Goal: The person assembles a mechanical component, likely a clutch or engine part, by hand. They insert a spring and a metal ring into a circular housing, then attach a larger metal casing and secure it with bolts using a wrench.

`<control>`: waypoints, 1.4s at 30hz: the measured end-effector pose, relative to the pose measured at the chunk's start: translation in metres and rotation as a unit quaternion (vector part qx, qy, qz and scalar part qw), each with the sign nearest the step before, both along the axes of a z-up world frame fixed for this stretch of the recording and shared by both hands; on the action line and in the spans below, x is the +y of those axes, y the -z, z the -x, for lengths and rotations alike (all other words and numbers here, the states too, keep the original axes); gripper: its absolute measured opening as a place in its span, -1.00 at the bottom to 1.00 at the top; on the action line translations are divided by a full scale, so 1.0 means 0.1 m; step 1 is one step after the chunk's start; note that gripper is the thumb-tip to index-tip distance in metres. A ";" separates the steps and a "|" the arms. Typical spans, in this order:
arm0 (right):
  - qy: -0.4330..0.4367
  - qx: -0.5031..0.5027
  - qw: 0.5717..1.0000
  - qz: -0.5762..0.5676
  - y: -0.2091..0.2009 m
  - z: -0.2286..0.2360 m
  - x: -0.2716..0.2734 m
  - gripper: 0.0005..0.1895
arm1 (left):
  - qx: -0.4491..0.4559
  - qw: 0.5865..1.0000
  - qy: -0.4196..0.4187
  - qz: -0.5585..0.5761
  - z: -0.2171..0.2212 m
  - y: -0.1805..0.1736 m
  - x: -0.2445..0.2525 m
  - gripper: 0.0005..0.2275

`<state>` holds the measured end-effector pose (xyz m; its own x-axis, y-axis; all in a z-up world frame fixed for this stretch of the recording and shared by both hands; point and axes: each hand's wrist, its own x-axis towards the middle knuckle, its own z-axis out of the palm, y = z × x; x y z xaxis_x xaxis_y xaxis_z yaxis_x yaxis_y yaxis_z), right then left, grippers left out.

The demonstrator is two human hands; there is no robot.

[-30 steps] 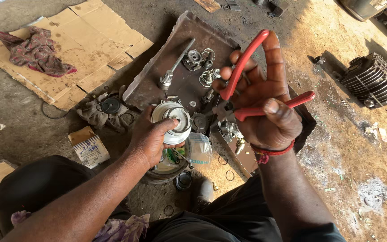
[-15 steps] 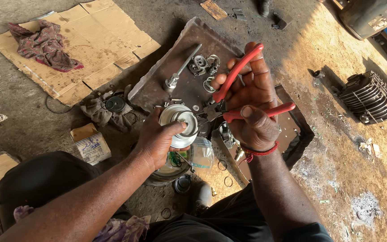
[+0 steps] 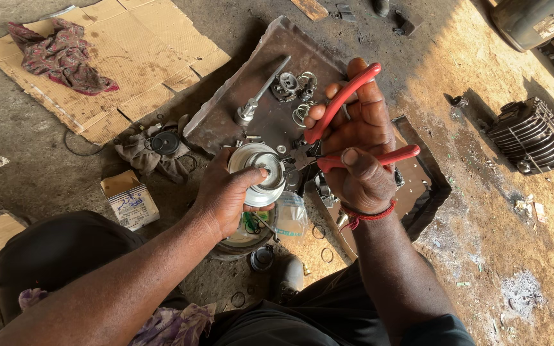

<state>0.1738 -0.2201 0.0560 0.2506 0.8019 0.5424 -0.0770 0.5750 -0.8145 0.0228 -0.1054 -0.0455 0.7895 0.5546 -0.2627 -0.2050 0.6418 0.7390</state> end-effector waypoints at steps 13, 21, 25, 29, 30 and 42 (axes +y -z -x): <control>0.004 0.044 0.999 -0.009 0.07 0.03 0.03 -0.23 | 0.009 0.999 0.032 0.007 -0.01 -0.03 -0.05 -0.59; 0.014 0.083 0.996 -0.037 0.05 0.00 0.00 -0.34 | -0.055 0.996 0.043 0.060 0.04 -0.04 0.01 -0.54; 0.007 0.084 0.995 -0.052 0.04 -0.02 -0.01 -0.44 | -0.092 0.993 0.047 0.057 0.04 -0.02 -0.01 -0.52; 0.008 0.076 0.995 -0.057 0.00 -0.03 -0.04 -0.50 | -0.106 0.991 0.048 0.063 0.01 0.02 -0.03 -0.51; 0.007 0.075 0.996 -0.053 0.00 -0.03 -0.06 -0.52 | -0.111 0.990 0.047 0.068 0.01 0.03 -0.04 -0.51; 0.012 0.014 0.997 -0.076 0.05 0.08 -0.09 -0.68 | -0.047 0.998 -0.029 0.036 -0.04 0.09 -0.13 -0.56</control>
